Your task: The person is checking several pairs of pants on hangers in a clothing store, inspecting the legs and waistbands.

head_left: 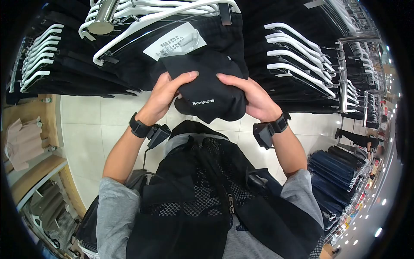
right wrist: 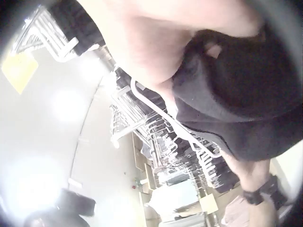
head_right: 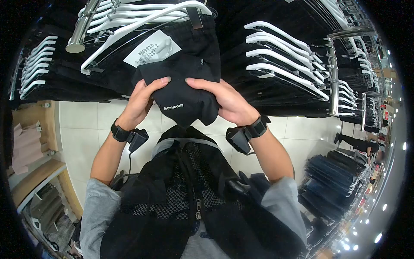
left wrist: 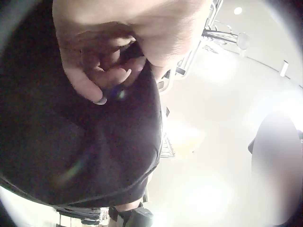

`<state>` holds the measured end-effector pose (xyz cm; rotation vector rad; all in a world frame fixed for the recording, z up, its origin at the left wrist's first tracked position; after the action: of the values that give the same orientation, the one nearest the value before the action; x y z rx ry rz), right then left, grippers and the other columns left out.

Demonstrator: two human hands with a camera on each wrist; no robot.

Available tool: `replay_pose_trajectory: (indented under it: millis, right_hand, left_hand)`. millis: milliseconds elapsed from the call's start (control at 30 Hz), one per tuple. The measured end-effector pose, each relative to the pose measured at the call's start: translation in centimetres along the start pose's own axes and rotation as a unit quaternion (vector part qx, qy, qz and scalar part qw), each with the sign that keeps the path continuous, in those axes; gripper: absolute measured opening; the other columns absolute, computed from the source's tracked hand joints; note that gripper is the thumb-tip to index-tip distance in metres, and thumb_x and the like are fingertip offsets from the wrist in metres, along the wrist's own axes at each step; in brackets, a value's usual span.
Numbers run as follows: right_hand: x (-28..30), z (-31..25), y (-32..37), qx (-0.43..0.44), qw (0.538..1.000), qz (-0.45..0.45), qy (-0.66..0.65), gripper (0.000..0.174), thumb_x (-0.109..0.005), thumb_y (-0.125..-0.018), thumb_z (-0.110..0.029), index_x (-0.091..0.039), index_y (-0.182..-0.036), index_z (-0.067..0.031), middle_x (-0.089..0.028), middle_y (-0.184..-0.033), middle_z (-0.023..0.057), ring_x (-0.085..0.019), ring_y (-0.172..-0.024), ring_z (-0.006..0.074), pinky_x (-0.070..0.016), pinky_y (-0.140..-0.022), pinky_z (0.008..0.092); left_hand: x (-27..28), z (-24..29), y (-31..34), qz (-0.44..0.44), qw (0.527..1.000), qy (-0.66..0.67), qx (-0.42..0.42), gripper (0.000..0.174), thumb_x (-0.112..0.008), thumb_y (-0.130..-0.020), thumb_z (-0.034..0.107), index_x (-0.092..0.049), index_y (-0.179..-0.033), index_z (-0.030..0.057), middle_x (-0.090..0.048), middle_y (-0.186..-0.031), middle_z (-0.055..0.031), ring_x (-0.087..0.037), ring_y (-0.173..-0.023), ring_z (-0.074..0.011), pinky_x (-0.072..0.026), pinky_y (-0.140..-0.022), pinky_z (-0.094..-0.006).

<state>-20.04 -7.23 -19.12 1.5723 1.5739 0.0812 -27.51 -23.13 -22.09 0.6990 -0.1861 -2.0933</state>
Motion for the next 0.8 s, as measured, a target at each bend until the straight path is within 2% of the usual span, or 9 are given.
replay_pose_trajectory:
  millis: [233, 300, 400, 500, 533, 567, 633, 667, 800]
  right_hand:
    - [0.6, -1.5, -0.4, 0.076, 0.993, 0.047, 0.083, 0.048, -0.073, -0.094, -0.024, -0.059, -0.132, 0.0024, -0.067, -0.122, 0.0106, -0.068, -0.107, 0.0156, -0.0566, -0.091, 0.0275]
    - [2.5, -0.4, -1.8, 0.078, 0.993, 0.039, 0.083, 0.063, -0.065, -0.099, -0.042, -0.051, -0.141, 0.0018, -0.061, -0.134, 0.0142, -0.064, -0.118, 0.0206, -0.0538, -0.099, 0.0316]
    - [3.6, 1.2, -3.7, 0.054, 0.979, -0.096, -0.171, 0.1, -0.037, -0.091, -0.08, -0.034, -0.155, -0.0031, -0.043, -0.155, 0.0192, -0.047, -0.14, 0.0335, -0.0389, -0.117, 0.0472]
    - [3.8, 3.3, -4.5, 0.062, 0.965, -0.141, -0.213, 0.105, -0.042, -0.087, -0.082, -0.031, -0.157, -0.0045, -0.041, -0.157, 0.0176, -0.045, -0.142, 0.032, -0.0379, -0.118, 0.0454]
    - [4.5, 4.7, -4.6, 0.092, 0.988, -0.086, -0.092, 0.112, -0.046, -0.082, -0.085, -0.028, -0.158, -0.0055, -0.038, -0.159, 0.0155, -0.041, -0.145, 0.0307, -0.0364, -0.119, 0.0475]
    - [4.3, 5.3, -4.2, 0.114, 0.988, -0.1, -0.037, 0.114, -0.059, -0.078, -0.079, -0.026, -0.158, -0.005, -0.037, -0.16, 0.0142, -0.04, -0.145, 0.0284, -0.0349, -0.12, 0.0468]
    - [4.8, 8.2, -4.0, 0.046, 0.986, -0.163, 0.013, 0.086, -0.062, -0.096, -0.053, -0.028, -0.157, -0.002, -0.04, -0.157, 0.0123, -0.045, -0.141, 0.0242, -0.0354, -0.12, 0.0387]
    - [5.0, 9.6, -4.6, 0.014, 0.983, -0.182, 0.008, 0.068, -0.07, -0.097, -0.033, -0.042, -0.148, 0.0013, -0.053, -0.145, 0.0098, -0.054, -0.131, 0.02, -0.0415, -0.113, 0.0355]
    - [1.3, 8.1, -4.3, 0.116, 0.981, -0.058, 0.142, 0.037, -0.069, -0.095, -0.019, -0.064, -0.126, 0.0006, -0.066, -0.121, 0.0045, -0.061, -0.111, 0.0151, -0.0472, -0.099, 0.0321]
  left_hand:
    - [1.3, 0.5, 0.2, 0.032, 0.996, -0.074, 0.025, 0.03, -0.07, -0.092, 0.03, -0.072, -0.107, 0.0036, -0.072, -0.097, -0.0026, -0.066, -0.088, -0.0081, -0.0494, -0.073, -0.0228]
    - [1.0, 1.5, -0.1, -0.001, 0.994, -0.096, 0.049, 0.032, -0.071, -0.091, 0.034, -0.073, -0.102, 0.0037, -0.071, -0.093, -0.0011, -0.065, -0.082, -0.0071, -0.0477, -0.067, -0.0231]
    - [0.4, 3.7, -1.2, 0.029, 0.997, -0.072, 0.027, 0.029, -0.07, -0.092, 0.034, -0.069, -0.091, 0.0049, -0.067, -0.079, 0.0008, -0.059, -0.064, -0.0075, -0.0457, -0.061, -0.0237]
    - [0.4, 5.0, -3.0, 0.004, 0.996, -0.086, 0.008, 0.032, -0.068, -0.093, 0.034, -0.066, -0.088, 0.0028, -0.066, -0.081, -0.0028, -0.064, -0.064, -0.0127, -0.0518, -0.065, -0.026]
    - [0.4, 5.2, -3.1, 0.004, 0.996, -0.085, 0.023, 0.033, -0.067, -0.094, 0.034, -0.064, -0.088, 0.0015, -0.065, -0.079, -0.004, -0.066, -0.066, -0.0153, -0.0548, -0.069, -0.0276]
    - [0.4, 5.1, -3.2, 0.003, 0.996, -0.081, 0.037, 0.035, -0.066, -0.095, 0.034, -0.063, -0.088, 0.0002, -0.064, -0.078, -0.0052, -0.068, -0.067, -0.018, -0.0578, -0.073, -0.0292]
    - [0.6, 5.0, -3.5, 0.004, 0.993, -0.106, 0.043, 0.035, -0.06, -0.099, 0.031, -0.061, -0.089, -0.0027, -0.063, -0.08, -0.0082, -0.074, -0.078, -0.0273, -0.0603, -0.081, -0.0332]
    - [-0.1, 4.9, -3.6, -0.015, 0.996, -0.075, 0.042, 0.03, -0.059, -0.101, 0.029, -0.062, -0.095, -0.0004, -0.062, -0.082, -0.0063, -0.074, -0.083, -0.0278, -0.0591, -0.082, -0.0335]
    - [-1.3, 5.4, -3.5, -0.053, 0.998, -0.01, 0.03, 0.033, -0.05, -0.106, 0.027, -0.057, -0.124, -0.0003, -0.063, -0.103, -0.0088, -0.072, -0.104, -0.0358, -0.0566, -0.091, -0.036]
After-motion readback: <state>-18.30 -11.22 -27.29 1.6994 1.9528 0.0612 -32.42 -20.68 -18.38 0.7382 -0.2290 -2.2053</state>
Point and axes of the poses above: each hand's wrist, its own y-axis away from the middle knuckle, its own x-axis out of the back of the hand, z = x × y, the point moved 8 cm from there along -y, towards the middle knuckle
